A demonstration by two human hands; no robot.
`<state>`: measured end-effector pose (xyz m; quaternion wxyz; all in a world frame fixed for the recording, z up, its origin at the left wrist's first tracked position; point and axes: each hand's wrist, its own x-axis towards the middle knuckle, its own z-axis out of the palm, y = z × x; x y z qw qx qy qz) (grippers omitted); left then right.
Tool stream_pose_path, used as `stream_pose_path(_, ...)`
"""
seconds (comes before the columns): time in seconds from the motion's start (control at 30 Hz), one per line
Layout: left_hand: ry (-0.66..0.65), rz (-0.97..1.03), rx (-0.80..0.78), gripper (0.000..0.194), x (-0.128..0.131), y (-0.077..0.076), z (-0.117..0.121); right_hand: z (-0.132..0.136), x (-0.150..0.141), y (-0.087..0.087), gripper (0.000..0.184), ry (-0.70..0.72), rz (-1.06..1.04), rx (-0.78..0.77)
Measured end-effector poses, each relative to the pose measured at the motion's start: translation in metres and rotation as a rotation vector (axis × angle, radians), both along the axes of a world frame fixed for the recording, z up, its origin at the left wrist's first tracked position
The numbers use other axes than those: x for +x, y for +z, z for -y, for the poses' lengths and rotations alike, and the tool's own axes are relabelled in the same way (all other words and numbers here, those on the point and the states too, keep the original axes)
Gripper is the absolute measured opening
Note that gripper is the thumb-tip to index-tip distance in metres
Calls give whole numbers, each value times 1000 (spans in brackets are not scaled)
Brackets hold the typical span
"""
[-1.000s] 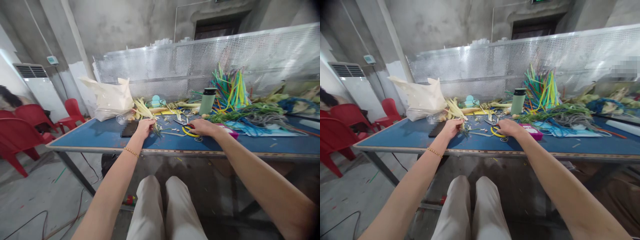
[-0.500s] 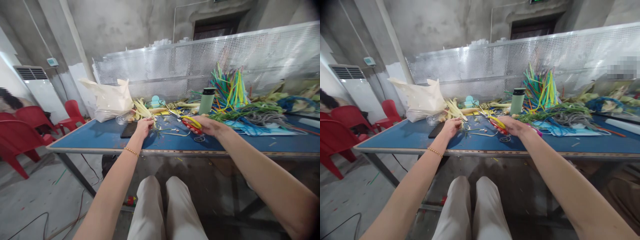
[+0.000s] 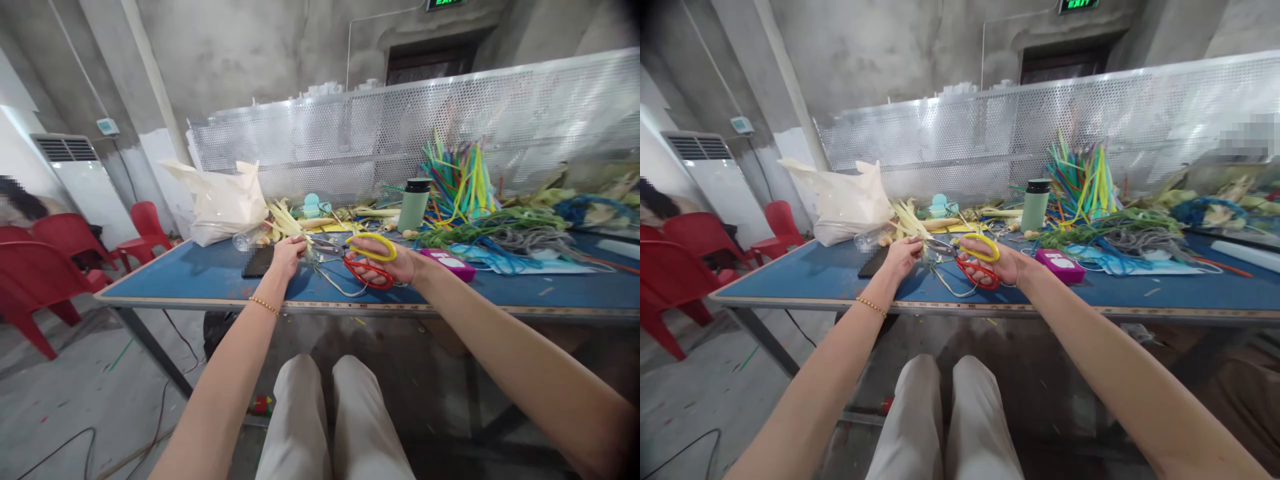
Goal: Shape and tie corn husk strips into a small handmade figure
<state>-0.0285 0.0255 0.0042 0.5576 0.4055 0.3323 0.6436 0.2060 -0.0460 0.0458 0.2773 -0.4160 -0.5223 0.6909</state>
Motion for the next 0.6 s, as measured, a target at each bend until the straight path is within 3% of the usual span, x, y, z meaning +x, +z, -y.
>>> stream_pose_path(0.3, -53, -11, 26, 35, -1, -4, -1, 1, -18, -4, 46, -40, -29, 76)
stream_pose_path(0.6, -70, -17, 47, 29, 0, -5, 0, 3, -24, -8, 43, -79, 6, 195)
